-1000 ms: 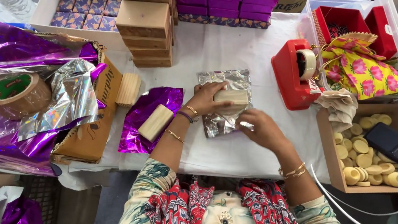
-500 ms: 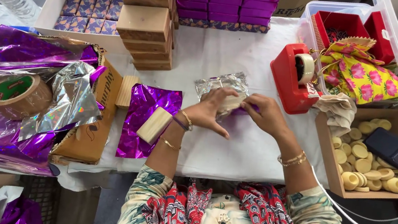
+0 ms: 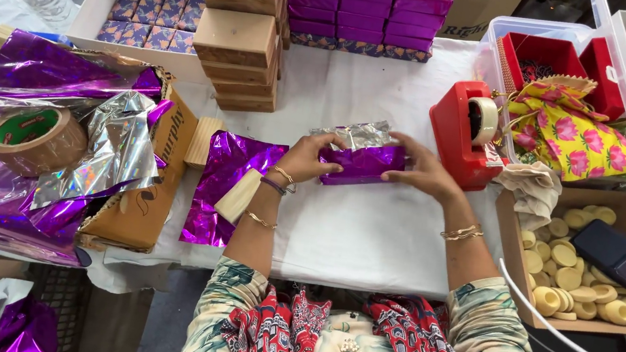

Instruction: The person wraps a rectangular bar of soap in a sheet of silver foil, then places it on a sheet of purple foil. They fold the purple foil around the soap bar, tucking in the edges to create a neat package, and secure the ends with pieces of clear tape.

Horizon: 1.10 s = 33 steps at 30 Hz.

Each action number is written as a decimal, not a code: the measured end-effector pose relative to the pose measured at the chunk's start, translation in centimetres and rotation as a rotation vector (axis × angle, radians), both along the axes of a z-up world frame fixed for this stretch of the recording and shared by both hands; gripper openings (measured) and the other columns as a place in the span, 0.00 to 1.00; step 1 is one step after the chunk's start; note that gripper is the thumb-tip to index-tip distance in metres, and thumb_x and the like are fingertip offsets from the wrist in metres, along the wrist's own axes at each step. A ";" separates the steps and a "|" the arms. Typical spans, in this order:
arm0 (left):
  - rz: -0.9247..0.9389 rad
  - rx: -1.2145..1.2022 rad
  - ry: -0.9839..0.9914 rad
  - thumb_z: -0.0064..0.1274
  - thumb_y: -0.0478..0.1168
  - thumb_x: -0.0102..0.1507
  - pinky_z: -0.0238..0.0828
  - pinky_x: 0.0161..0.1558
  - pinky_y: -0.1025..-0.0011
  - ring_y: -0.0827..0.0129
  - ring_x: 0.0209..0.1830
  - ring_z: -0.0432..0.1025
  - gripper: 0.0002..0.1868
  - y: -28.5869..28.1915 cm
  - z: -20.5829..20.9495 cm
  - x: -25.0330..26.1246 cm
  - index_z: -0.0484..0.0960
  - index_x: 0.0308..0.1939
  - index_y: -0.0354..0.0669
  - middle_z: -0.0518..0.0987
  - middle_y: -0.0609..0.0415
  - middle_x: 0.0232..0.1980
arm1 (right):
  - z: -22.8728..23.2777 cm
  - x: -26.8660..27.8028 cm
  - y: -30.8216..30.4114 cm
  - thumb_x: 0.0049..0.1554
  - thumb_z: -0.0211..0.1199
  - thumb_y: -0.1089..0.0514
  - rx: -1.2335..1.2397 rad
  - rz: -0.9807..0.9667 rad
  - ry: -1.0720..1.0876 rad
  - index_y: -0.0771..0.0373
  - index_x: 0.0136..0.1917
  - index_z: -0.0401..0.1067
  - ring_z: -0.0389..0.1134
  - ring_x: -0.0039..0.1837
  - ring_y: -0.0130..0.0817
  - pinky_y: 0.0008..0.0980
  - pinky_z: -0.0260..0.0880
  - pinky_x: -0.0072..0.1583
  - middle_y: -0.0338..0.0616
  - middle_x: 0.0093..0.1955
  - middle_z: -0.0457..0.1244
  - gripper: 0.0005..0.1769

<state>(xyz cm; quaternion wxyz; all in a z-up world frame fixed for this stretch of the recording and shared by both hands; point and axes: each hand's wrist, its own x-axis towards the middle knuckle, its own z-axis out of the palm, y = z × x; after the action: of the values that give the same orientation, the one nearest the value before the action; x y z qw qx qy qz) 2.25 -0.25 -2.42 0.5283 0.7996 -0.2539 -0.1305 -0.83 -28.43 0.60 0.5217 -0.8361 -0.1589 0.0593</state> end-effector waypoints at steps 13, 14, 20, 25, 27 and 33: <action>0.128 0.127 0.119 0.77 0.41 0.49 0.74 0.39 0.76 0.78 0.34 0.76 0.40 1.7 0.4 0.2 0.70 0.60 0.49 0.80 0.62 0.32 | -7.4 2.6 0.3 0.56 0.70 0.60 0.199 -0.164 0.095 0.66 0.45 0.77 0.66 0.42 0.19 0.23 0.68 0.44 0.34 0.39 0.68 0.07; 0.110 0.173 0.134 0.74 0.38 0.49 0.72 0.38 0.74 0.76 0.32 0.75 0.41 2.0 0.2 0.2 0.69 0.63 0.51 0.80 0.59 0.31 | -7.5 2.7 0.4 0.57 0.70 0.60 0.189 -0.166 0.062 0.66 0.46 0.77 0.65 0.42 0.18 0.22 0.67 0.45 0.33 0.39 0.68 0.07; -0.059 0.125 0.124 0.66 0.34 0.53 0.71 0.39 0.69 0.71 0.34 0.72 0.40 3.8 -1.9 1.1 0.68 0.69 0.52 0.77 0.54 0.32 | -7.4 2.5 1.5 0.58 0.69 0.61 0.179 -0.190 -0.011 0.66 0.48 0.77 0.64 0.43 0.17 0.21 0.67 0.46 0.33 0.40 0.68 0.07; -0.009 0.009 0.107 0.73 0.43 0.52 0.73 0.52 0.69 0.68 0.46 0.78 0.53 1.7 -0.8 0.9 0.53 0.74 0.56 0.82 0.51 0.45 | -7.5 2.3 1.9 0.59 0.69 0.61 0.210 -0.195 -0.040 0.66 0.48 0.77 0.66 0.43 0.18 0.22 0.69 0.46 0.34 0.41 0.69 0.06; 0.139 -0.040 0.050 0.73 0.47 0.51 0.74 0.56 0.67 0.66 0.55 0.76 0.55 0.7 -2.2 1.6 0.53 0.75 0.54 0.80 0.49 0.54 | -7.1 2.2 2.1 0.58 0.69 0.61 0.211 -0.195 -0.075 0.67 0.48 0.78 0.67 0.44 0.18 0.22 0.70 0.47 0.35 0.41 0.70 0.07; 0.177 -0.144 0.120 0.67 0.44 0.54 0.78 0.48 0.68 0.70 0.46 0.77 0.37 1.2 -4.8 2.8 0.73 0.67 0.48 0.83 0.50 0.47 | -7.3 2.3 1.9 0.60 0.69 0.60 0.146 -0.242 -0.143 0.67 0.53 0.78 0.66 0.44 0.19 0.24 0.69 0.47 0.38 0.41 0.69 0.10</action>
<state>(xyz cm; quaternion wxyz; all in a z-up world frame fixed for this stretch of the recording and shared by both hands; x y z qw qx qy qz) 5.09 0.95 -7.19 0.6080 0.7697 -0.1587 -0.1125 1.49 -26.56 -6.73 0.5717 -0.8111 -0.0974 -0.0755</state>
